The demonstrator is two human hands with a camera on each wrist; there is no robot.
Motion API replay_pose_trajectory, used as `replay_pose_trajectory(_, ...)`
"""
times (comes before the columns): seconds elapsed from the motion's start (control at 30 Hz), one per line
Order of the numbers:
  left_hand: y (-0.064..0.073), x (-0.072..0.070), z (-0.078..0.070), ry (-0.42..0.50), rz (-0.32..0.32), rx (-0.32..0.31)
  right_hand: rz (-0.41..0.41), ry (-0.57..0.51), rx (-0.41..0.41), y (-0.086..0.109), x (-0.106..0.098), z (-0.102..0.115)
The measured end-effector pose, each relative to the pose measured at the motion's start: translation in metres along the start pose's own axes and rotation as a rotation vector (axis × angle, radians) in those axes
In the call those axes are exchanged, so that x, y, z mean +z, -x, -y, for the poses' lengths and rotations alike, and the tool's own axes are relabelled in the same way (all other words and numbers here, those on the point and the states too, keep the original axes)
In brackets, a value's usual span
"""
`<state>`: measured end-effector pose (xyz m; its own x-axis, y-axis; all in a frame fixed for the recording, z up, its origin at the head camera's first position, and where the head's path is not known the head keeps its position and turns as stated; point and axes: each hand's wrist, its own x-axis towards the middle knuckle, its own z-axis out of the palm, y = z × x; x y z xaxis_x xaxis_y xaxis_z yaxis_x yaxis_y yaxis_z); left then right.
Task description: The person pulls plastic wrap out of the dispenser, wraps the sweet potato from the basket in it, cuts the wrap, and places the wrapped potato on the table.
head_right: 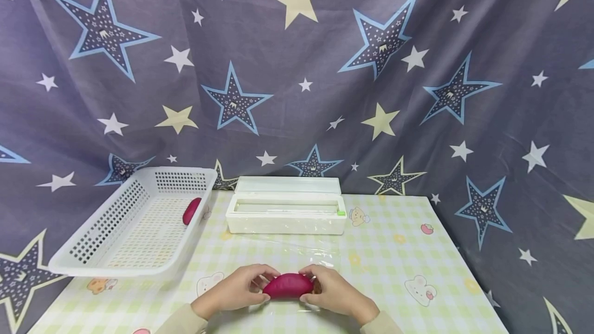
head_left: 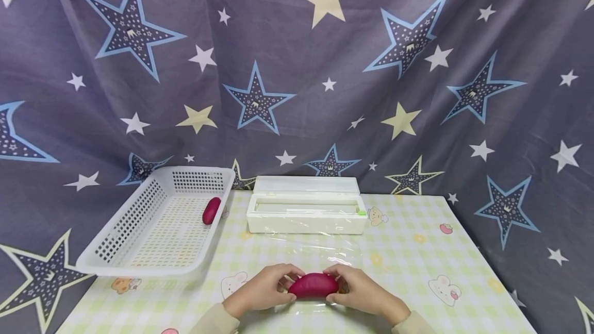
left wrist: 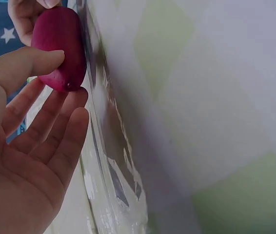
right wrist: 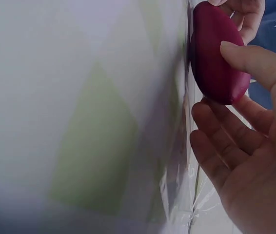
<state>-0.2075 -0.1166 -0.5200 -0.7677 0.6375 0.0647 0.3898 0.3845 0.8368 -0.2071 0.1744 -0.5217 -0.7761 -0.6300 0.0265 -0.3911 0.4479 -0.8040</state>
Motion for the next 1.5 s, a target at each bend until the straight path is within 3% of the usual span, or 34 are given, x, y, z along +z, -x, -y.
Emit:
replay_pose_trajectory(0.33, 0.003, 0.000, -0.004, -0.026, -0.017, -0.009, -0.015, 0.027, -0.050, 0.000, 0.003, 0.000)
replay_pose_trajectory(0.67, 0.005, -0.003, -0.002, -0.040, -0.026, -0.015, -0.017, 0.005, -0.049, 0.002, 0.001, 0.000)
replay_pose_trajectory(1.1, 0.026, -0.027, 0.007, -0.164, -0.037, 0.051, -0.054, 0.131, -0.041, 0.024, -0.016, -0.010)
replay_pose_trajectory(1.3, 0.034, -0.027, 0.010, -0.136, 0.009, 0.054, -0.053, 0.175, -0.042, 0.034, -0.023, -0.014)
replay_pose_trajectory(1.5, 0.038, -0.021, 0.016, -0.161, 0.083, 0.138, 0.010, 0.179, 0.013, 0.041, -0.024, -0.016)
